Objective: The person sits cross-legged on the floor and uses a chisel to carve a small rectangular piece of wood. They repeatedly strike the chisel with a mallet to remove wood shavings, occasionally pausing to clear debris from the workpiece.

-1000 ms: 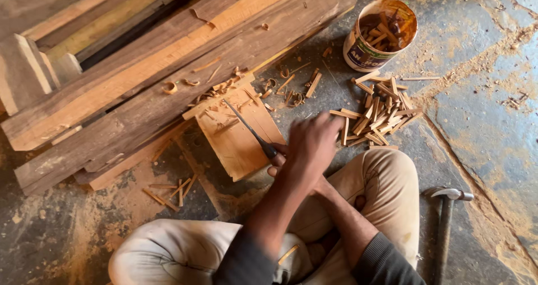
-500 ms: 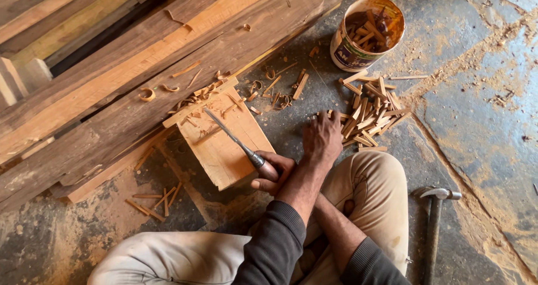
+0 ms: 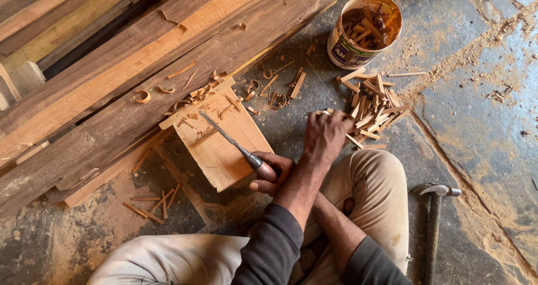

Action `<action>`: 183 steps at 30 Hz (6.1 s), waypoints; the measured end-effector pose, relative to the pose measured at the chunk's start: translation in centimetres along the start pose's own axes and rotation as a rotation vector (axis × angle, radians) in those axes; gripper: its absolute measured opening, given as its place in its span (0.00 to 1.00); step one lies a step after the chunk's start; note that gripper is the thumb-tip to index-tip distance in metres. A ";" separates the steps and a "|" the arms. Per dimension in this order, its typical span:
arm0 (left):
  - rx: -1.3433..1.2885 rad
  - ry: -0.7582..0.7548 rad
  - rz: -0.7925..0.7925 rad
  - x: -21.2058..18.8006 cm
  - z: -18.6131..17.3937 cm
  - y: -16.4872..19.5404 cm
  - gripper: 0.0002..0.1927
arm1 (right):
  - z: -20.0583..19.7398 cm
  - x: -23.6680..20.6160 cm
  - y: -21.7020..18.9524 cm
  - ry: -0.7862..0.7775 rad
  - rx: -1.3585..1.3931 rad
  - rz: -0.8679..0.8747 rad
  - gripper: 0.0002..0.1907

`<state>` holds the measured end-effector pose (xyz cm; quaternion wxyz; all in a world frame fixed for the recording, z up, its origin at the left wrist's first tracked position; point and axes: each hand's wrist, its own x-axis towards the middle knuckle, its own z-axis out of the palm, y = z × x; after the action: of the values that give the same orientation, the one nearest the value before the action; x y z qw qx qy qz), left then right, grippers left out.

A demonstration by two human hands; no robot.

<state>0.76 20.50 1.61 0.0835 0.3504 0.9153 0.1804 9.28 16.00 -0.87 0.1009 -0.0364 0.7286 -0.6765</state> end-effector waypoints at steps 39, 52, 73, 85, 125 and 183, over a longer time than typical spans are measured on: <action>-0.837 0.549 -0.156 -14.6 -13.0 -6.0 0.14 | -1.0 -0.3 0.2 -0.125 0.214 0.178 0.25; -0.116 0.731 -0.709 -21.0 -11.9 -17.4 0.09 | 0.7 0.4 -3.8 -0.049 0.476 0.276 0.37; -0.312 0.750 -0.894 -20.6 -10.5 -20.9 0.08 | 0.8 0.5 -2.7 -0.029 0.458 0.294 0.39; 0.130 0.684 -0.652 -19.0 -8.3 -22.2 0.08 | 0.8 0.3 -2.6 -0.035 0.466 0.287 0.38; 0.002 0.593 -0.516 -18.8 -8.3 -19.2 0.20 | 0.2 -0.6 -4.1 0.000 0.281 0.216 0.38; -0.392 0.916 -0.498 -18.9 -4.9 -20.3 0.19 | 10.1 -3.5 -10.2 0.207 -1.200 0.063 0.26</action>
<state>0.95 -7.52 -1.30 -0.2193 -0.0129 0.8624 0.4560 13.88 5.95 8.92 0.0114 0.0009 0.9894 -0.1445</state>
